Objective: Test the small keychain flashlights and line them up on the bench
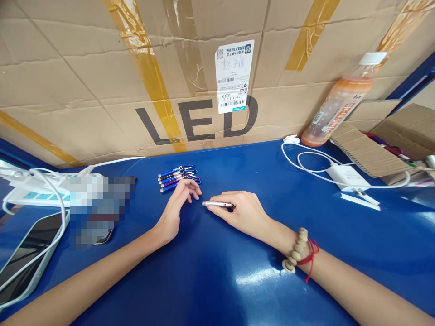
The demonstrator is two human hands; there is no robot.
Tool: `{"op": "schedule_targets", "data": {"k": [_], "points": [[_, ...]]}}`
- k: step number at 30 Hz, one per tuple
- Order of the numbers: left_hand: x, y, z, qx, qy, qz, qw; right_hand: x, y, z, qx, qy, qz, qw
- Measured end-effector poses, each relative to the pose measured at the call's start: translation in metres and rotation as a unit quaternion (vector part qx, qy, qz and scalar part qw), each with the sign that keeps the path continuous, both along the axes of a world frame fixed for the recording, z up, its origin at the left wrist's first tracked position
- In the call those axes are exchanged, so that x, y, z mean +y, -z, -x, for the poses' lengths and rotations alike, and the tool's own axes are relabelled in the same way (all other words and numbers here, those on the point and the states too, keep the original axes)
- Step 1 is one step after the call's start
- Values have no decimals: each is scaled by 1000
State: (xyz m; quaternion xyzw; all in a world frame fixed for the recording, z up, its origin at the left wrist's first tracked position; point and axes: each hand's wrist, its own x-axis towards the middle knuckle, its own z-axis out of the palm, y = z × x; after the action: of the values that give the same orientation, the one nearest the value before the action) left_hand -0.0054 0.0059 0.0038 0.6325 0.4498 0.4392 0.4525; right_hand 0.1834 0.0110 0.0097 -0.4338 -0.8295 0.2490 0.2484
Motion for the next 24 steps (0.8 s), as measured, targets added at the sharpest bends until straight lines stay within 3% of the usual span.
{"op": "schedule_targets", "data": {"k": [10, 14, 18, 24], "points": [[-1, -4, -1, 12, -3, 9, 1000, 2, 1, -2, -5, -22, -3, 1000], [-2, -6, -5, 117, -5, -21, 993, 6, 7, -4, 6, -29, -31, 999], [-2, -3, -7, 248, 32, -79, 965, 9, 8, -5, 67, -58, -30, 996], [-2, 2, -7, 307, 40, -83, 947, 16, 2, -14, 99, -45, 7, 994]]}}
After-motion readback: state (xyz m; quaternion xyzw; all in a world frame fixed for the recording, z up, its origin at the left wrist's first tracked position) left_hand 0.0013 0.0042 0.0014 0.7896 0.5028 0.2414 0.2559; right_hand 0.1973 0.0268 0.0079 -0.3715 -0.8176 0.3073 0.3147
